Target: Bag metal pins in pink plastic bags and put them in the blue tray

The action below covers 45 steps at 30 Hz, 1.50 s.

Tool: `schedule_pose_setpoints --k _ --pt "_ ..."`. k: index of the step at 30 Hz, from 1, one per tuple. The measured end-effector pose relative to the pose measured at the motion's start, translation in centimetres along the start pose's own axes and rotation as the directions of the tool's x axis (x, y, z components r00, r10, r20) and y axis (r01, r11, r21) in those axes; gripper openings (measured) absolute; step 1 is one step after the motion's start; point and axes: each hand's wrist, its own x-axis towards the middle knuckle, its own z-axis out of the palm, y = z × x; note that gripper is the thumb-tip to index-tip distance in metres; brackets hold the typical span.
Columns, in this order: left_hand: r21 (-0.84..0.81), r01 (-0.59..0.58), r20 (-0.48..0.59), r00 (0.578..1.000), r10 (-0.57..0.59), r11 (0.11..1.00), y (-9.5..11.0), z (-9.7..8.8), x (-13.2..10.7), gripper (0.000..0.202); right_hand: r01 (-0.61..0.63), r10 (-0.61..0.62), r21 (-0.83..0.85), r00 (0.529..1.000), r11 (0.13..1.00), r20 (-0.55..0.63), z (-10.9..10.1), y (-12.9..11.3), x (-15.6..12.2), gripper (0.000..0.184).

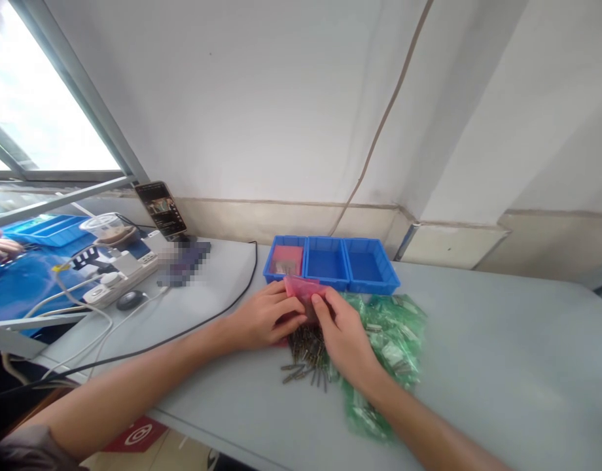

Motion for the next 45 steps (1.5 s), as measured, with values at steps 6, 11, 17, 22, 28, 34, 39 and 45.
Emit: schedule_pose_setpoints --k 6,11,17,22,28,34,39,45 --pt "0.002 -0.02 -0.025 0.999 0.02 1.0 0.06 0.07 0.0 0.023 0.016 -0.016 0.005 1.0 1.0 -0.009 0.04 0.02 0.02 0.032" --pt "0.003 0.007 -0.086 0.996 -0.007 1.0 0.29 0.17 -0.12 0.021 0.028 -0.027 0.022 0.999 0.999 -0.017 0.04 -0.17 0.01 0.033" --pt "-0.015 0.012 -0.15 0.989 -0.014 1.0 0.51 -0.08 -0.06 0.012 0.032 -0.031 0.018 0.999 0.999 -0.027 0.01 -0.32 -0.02 0.035" --pt "-0.025 0.051 -0.239 0.969 -0.055 0.998 0.39 -0.01 -0.23 0.014 0.037 -0.037 0.015 0.999 0.999 -0.023 -0.05 -0.17 -0.06 0.036" --pt "-0.021 0.094 -0.253 0.963 -0.097 0.995 0.4 0.12 -0.31 0.02 0.045 -0.045 0.014 0.999 0.999 -0.015 -0.12 0.1 -0.12 0.035" --pt "-0.016 0.113 -0.264 0.958 -0.113 0.993 0.39 0.13 -0.25 0.023 0.027 -0.026 0.023 1.0 0.999 -0.003 -0.1 0.2 -0.17 0.031" --pt "-0.024 0.114 -0.272 0.955 -0.116 0.993 0.42 0.13 -0.3 0.024 0.029 -0.029 0.046 1.0 0.999 -0.002 -0.06 0.13 -0.22 0.029" --pt "-0.025 0.116 -0.279 0.953 -0.119 0.993 0.32 0.36 -0.45 0.027 0.012 -0.012 0.056 1.0 0.998 -0.01 -0.03 0.19 -0.24 0.032"
